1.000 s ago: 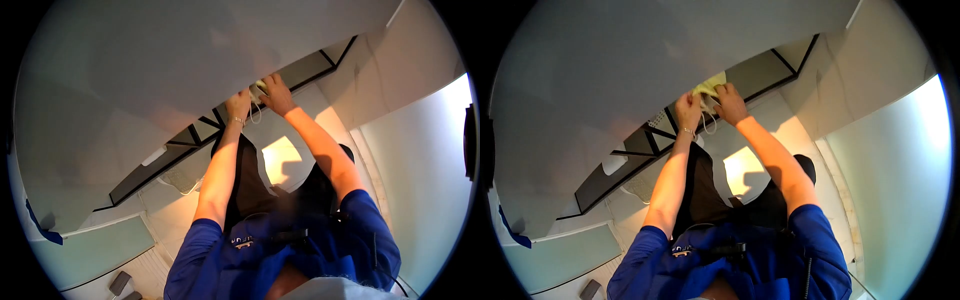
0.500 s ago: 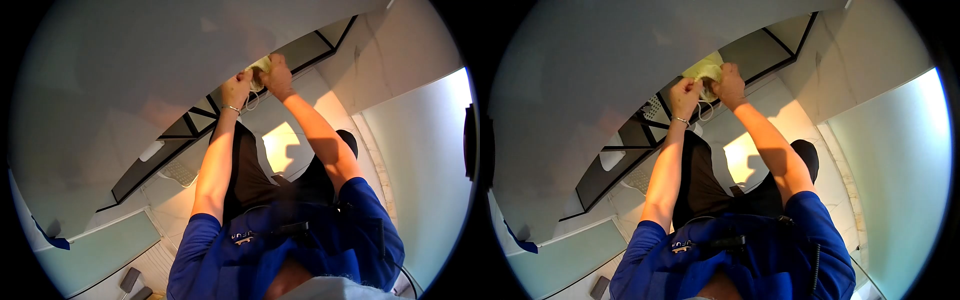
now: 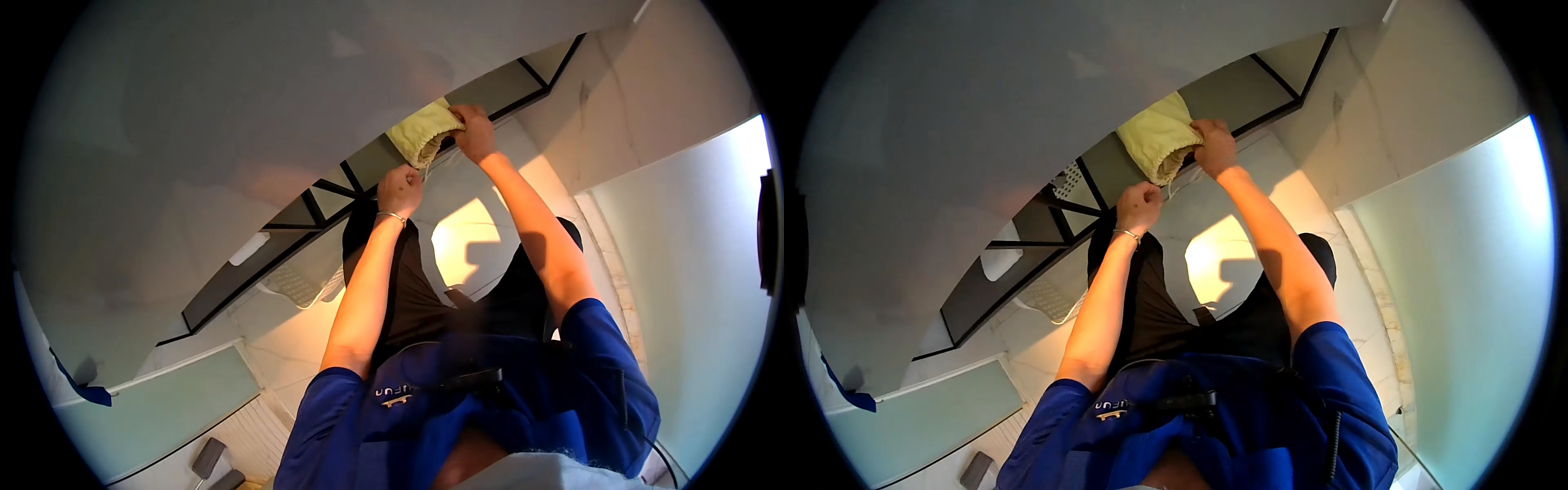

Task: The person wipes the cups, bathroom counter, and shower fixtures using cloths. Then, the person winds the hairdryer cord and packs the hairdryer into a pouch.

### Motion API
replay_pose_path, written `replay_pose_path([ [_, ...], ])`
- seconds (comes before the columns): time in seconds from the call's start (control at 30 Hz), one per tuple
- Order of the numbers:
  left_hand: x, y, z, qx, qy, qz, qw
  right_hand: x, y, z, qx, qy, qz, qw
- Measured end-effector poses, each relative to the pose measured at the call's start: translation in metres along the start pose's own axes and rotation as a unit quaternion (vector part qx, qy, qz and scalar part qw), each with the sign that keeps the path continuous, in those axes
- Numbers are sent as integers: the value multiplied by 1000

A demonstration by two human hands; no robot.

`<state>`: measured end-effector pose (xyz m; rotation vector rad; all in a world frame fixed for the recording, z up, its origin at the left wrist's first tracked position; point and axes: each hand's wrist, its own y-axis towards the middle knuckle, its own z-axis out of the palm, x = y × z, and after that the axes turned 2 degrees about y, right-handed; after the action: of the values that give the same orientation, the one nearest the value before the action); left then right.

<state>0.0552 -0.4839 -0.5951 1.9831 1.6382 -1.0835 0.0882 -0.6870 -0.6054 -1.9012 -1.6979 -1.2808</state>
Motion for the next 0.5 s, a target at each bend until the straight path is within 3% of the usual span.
replay_pose_path([
  [0.07,-11,-13,4,-29,51,-14,998,-7,-1,-7,8,-31,-13,999],
  [0.13,-20,-13,17,-62,101,-24,993,-7,-2,-15,29,-42,69,996],
  [0.23,11,1,67,-90,-216,-91,968,-6,-5,-24,87,-80,109,987],
  [0.27,4,1,70,-92,-216,-90,968,-13,-6,-25,86,-79,107,987],
  [0.33,-9,2,71,-71,-338,-249,905,-24,-3,-28,127,-49,130,982],
  [0.5,-25,-3,63,-56,-407,-254,875,-15,13,-58,272,-83,137,949],
])
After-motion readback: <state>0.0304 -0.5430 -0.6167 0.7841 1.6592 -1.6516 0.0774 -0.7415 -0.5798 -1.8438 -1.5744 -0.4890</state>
